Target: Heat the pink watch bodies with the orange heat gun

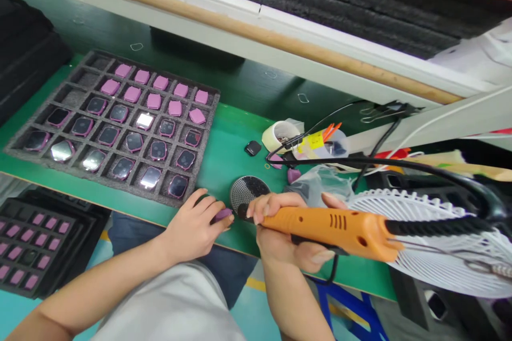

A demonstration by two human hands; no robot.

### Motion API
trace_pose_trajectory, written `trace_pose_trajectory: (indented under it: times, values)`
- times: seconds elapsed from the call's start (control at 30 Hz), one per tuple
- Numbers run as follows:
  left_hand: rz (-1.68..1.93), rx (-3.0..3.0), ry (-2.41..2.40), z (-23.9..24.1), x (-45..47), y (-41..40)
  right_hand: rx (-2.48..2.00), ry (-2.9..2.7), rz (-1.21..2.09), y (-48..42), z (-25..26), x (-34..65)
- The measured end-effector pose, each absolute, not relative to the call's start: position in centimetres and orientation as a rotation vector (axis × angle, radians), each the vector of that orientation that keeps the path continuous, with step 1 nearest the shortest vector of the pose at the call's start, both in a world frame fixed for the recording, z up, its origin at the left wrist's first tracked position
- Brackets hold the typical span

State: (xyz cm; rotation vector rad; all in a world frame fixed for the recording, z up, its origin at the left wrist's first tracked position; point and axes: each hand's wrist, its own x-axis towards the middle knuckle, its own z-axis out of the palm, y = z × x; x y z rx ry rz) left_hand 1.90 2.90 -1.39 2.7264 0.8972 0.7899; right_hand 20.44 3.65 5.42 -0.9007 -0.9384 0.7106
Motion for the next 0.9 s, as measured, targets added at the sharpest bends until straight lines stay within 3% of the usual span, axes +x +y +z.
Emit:
trace_pose_trajectory:
  times: [0.9]
  values:
    - [0.806,2.719,0.908,-1.6,2.0,2.8,-0.844,-1.051,0.775,3.0,3.1,19.9]
